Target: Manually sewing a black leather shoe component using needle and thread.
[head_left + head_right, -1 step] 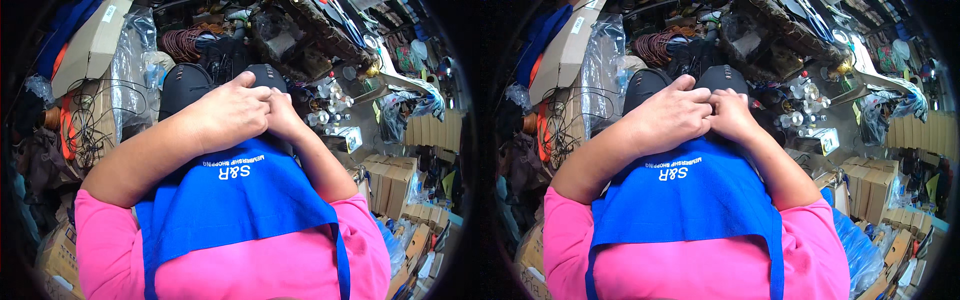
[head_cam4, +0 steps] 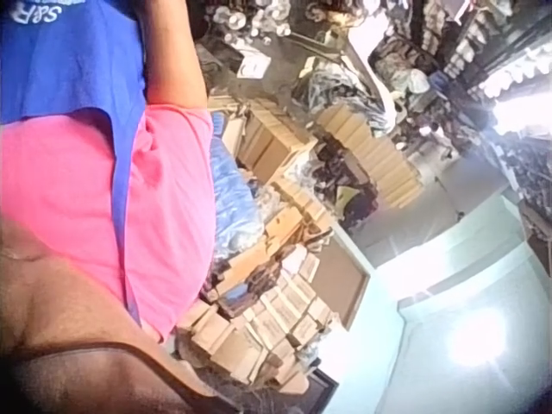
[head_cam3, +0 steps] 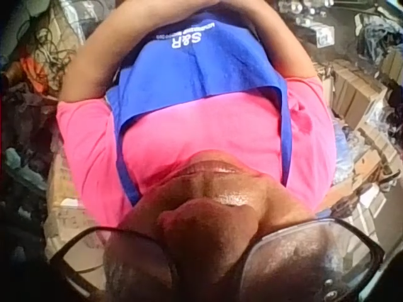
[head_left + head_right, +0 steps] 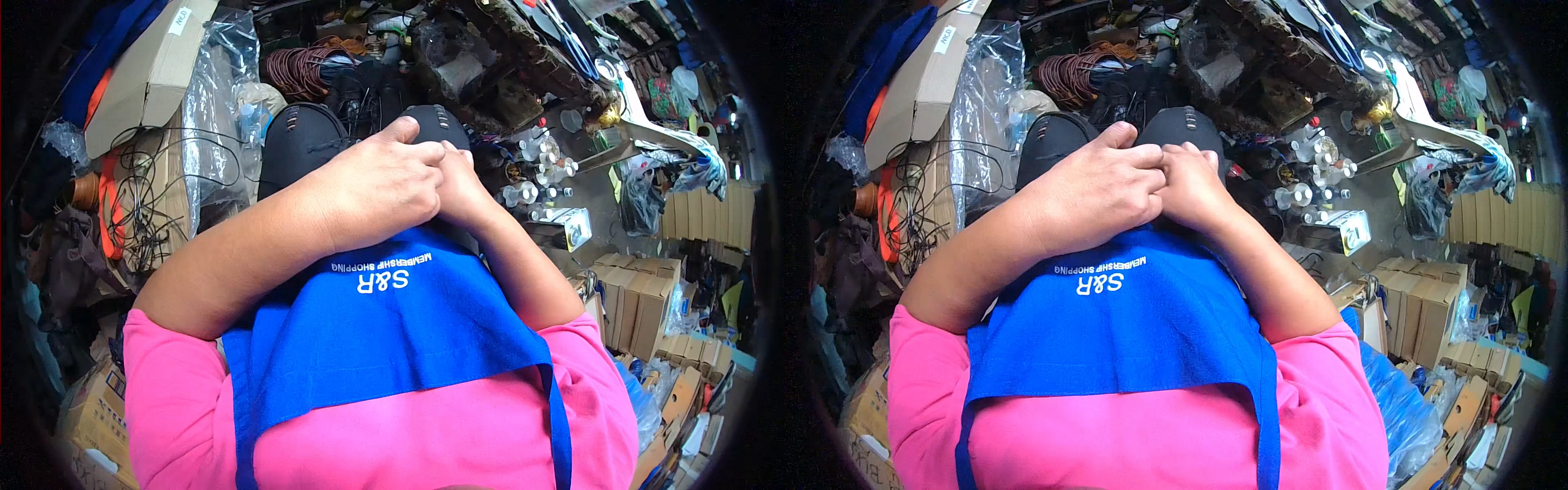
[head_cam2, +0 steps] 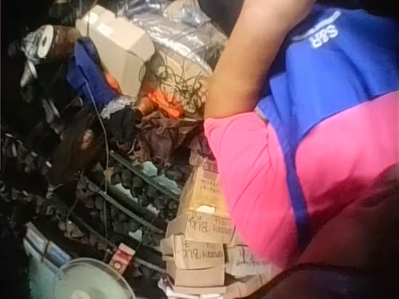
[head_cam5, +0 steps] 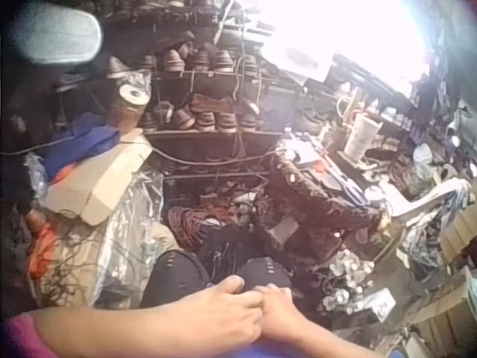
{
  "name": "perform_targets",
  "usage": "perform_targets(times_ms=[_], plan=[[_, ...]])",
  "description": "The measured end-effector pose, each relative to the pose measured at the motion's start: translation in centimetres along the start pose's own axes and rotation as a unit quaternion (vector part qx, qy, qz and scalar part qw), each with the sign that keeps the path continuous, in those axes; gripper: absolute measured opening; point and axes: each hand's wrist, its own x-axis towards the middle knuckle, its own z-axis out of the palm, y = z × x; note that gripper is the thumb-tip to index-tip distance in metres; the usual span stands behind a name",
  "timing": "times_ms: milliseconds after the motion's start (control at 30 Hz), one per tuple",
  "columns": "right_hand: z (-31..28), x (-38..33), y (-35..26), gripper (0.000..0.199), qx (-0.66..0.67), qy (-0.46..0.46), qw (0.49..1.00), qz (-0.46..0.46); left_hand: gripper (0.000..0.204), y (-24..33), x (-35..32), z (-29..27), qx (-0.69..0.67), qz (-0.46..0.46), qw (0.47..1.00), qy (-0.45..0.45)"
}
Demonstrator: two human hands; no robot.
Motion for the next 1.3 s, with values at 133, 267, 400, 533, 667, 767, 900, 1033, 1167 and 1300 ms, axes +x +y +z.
perform_targets(times_ms=[133,267,400,533,667,767,900,1033,1167,1300], plan=[[1.7,1.4,-0.1,0.029,-0.002,-0.003,1.000,-0.018,0.013,0.9,-0.7,0.1,-0.022,-0.022,0.999,-0.008],[2.0,1.3,-0.5,0.028,-0.045,-0.006,0.998,-0.034,0.015,-0.4,-2.9,0.5,-0.148,-0.124,0.963,0.187],[-0.1,-0.7,-0.8,0.028,-0.087,-0.043,0.995,-0.036,0.023,-2.9,-7.1,0.1,-0.153,-0.230,0.947,0.164],[-0.2,-1.3,-0.7,0.038,-0.011,0.057,0.992,-0.109,0.015,-3.6,-8.0,1.3,-0.207,-0.283,0.916,0.196],[0.2,-1.0,-0.6,0.040,0.000,0.071,0.989,-0.132,0.013,-6.1,-7.9,3.0,-0.242,-0.314,0.890,0.225],[0.4,-1.2,-0.6,0.041,0.004,0.085,0.985,-0.151,0.010,-7.4,-7.8,3.6,-0.343,-0.326,0.860,0.191],[0.2,-1.2,-0.5,0.043,0.008,0.086,0.984,-0.156,0.009,-7.3,-7.9,3.6,-0.417,-0.331,0.835,0.137],[0.5,-0.9,-0.5,0.042,0.016,0.093,0.983,-0.157,0.008,-6.8,-7.7,3.6,-0.423,-0.317,0.840,0.124],[0.8,-0.5,-0.6,0.034,0.020,0.105,0.982,-0.154,0.008,-5.4,-6.7,3.8,-0.377,-0.282,0.874,0.123],[0.8,-0.2,-1.4,0.018,0.051,0.045,0.996,-0.060,0.008,-4.9,-6.9,4.4,-0.399,-0.297,0.858,0.128]])
